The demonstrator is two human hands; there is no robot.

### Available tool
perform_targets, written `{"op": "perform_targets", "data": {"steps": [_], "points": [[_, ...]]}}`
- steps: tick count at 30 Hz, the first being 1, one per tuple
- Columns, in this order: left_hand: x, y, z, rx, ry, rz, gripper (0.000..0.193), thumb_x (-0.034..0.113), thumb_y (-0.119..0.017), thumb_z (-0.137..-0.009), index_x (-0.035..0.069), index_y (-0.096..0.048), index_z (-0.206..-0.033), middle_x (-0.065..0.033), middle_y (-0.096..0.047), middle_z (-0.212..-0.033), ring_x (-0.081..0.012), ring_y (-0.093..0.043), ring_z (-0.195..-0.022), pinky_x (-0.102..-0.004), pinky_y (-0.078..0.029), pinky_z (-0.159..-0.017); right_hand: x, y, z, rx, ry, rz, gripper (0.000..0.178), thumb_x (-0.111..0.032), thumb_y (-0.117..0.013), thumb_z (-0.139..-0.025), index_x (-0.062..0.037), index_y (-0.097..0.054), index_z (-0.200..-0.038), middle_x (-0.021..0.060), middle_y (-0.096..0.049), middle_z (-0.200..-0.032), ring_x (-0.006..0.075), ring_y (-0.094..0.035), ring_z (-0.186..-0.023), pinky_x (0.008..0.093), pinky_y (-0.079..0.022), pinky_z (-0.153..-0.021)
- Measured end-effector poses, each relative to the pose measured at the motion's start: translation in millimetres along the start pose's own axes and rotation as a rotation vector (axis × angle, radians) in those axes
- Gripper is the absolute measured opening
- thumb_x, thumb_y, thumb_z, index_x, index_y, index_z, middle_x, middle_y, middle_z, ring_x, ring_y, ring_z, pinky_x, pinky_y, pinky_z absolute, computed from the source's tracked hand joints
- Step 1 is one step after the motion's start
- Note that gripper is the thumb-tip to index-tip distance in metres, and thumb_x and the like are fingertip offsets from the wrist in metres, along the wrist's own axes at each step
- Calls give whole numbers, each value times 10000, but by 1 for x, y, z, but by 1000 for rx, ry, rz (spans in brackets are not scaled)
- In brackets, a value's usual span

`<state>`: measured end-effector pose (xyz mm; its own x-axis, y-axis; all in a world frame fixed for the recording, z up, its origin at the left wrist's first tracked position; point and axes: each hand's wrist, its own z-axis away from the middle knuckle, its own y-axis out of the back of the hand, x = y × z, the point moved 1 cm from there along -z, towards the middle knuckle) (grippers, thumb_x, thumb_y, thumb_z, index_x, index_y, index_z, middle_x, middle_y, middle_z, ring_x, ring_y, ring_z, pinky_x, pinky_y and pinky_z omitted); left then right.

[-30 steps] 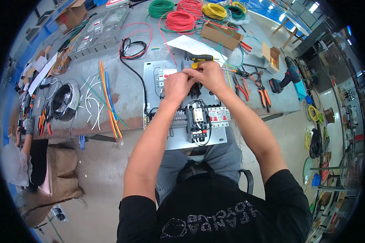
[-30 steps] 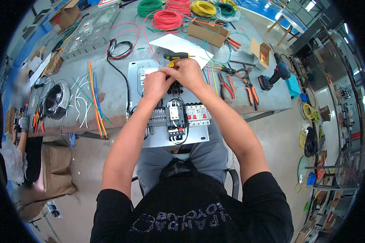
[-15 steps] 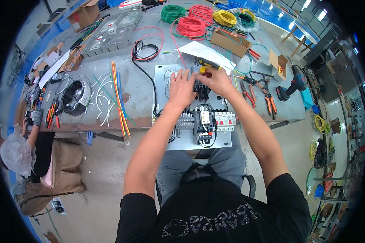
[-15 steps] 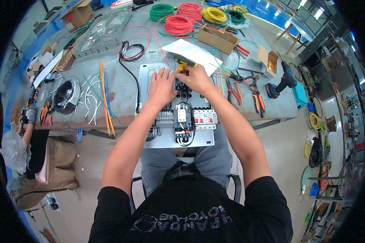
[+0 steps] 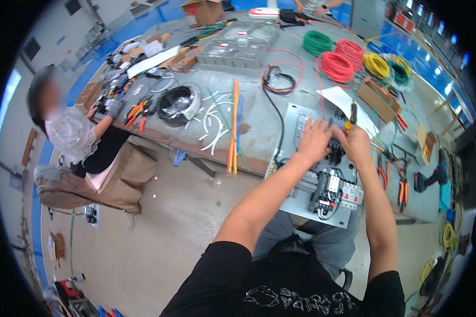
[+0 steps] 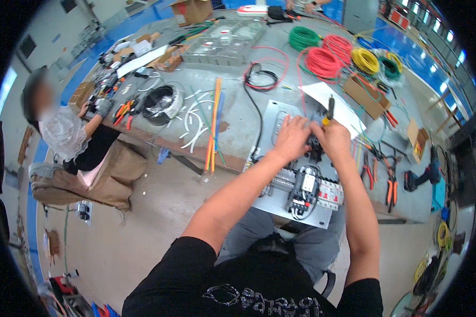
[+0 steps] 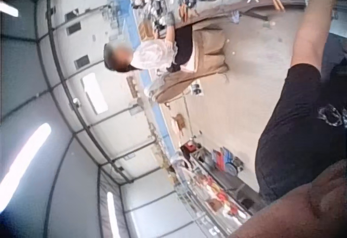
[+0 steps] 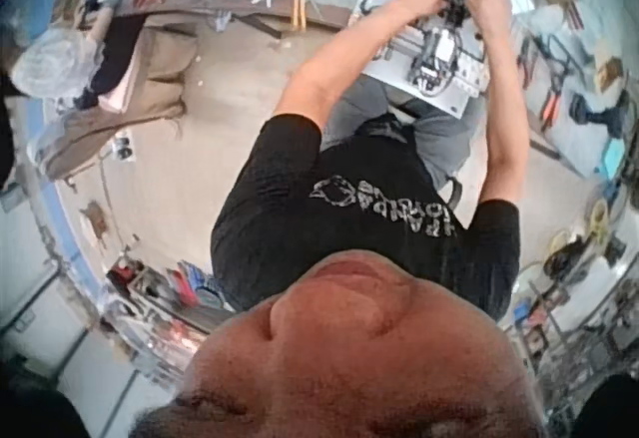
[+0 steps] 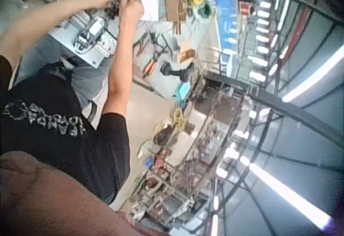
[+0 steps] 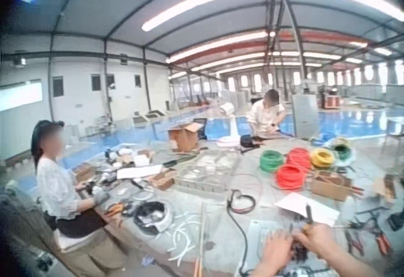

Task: The person strips the insulation from the ends of green, red, and yellow wires using wire cutters. They then insert the stripped wire ends into terminals on an electrical panel and tighten the connections using a screwdriver.

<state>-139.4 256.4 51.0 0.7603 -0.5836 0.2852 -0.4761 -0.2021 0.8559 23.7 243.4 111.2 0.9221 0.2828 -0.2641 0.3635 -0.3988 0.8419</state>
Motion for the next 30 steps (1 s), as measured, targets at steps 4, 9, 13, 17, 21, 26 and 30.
{"op": "perform_targets", "data": {"steps": [4, 9, 13, 17, 21, 26, 30], "points": [[6, 3, -3, -99, 16, -44, 851, 325, -880, -733, 122, -536, -1485, -130, -555, -1445, -325, -452, -1434, -568, -257, -1247, -1, 6, 3, -113, 29, -94, 398, -336, -727, -931, 42, -699, -810, 244, -668, -772, 432, -671, -726, 504, -518, -663], [3, -1, 1, -7, -7, 19, 877, 298, -901, -705, 122, -531, -1481, -127, -562, -1417, -324, -465, -1406, -560, -250, -1245, 8, 2, 2, -75, 116, -312, 259, -190, -774, -902, 37, -656, -862, 158, -627, -687, 288, -616, -590, 415, -478, -586], [4, 5, 2, -34, 1, 20, 853, 293, -903, -702, 113, -554, -1459, -125, -566, -1406, -319, -460, -1405, -558, -248, -1245, 12, 5, 4, -167, -52, -414, 279, -194, -767, -904, 45, -648, -822, 98, -595, -644, 188, -564, -568, 379, -444, -556], [2, -3, 1, -19, 7, -6, 827, 308, -894, -715, 106, -573, -1450, -126, -565, -1409, -316, -445, -1423, -552, -240, -1253, 1, 0, 3, -110, -82, -245, 455, -349, -751, -943, 39, -639, -733, 152, -591, -593, 293, -570, -537, 421, -444, -552], [2, -5, 2, -2, 5, 17, 832, 297, -899, -702, 97, -579, -1444, -131, -563, -1408, -318, -448, -1416, -553, -238, -1254, -2, -3, 5, -33, -36, -67, 501, -426, -738, -944, 22, -664, -733, 215, -635, -657, 400, -649, -622, 484, -477, -590], [1, -5, 2, 22, 0, 60, 853, 274, -902, -686, 96, -569, -1450, -135, -563, -1399, -319, -450, -1407, -554, -239, -1250, 9, -11, 1, -106, 3, -78, 396, -332, -777, -906, 23, -672, -765, 221, -658, -747, 401, -660, -675, 476, -498, -627], [2, -1, 5, 33, -1, 56, 865, 267, -901, -687, 106, -555, -1463, -130, -565, -1383, -315, -451, -1406, -546, -237, -1248, 8, -6, 2, -135, 31, -188, 275, -206, -797, -870, 32, -668, -822, 199, -651, -751, 377, -647, -665, 451, -506, -640]]}}
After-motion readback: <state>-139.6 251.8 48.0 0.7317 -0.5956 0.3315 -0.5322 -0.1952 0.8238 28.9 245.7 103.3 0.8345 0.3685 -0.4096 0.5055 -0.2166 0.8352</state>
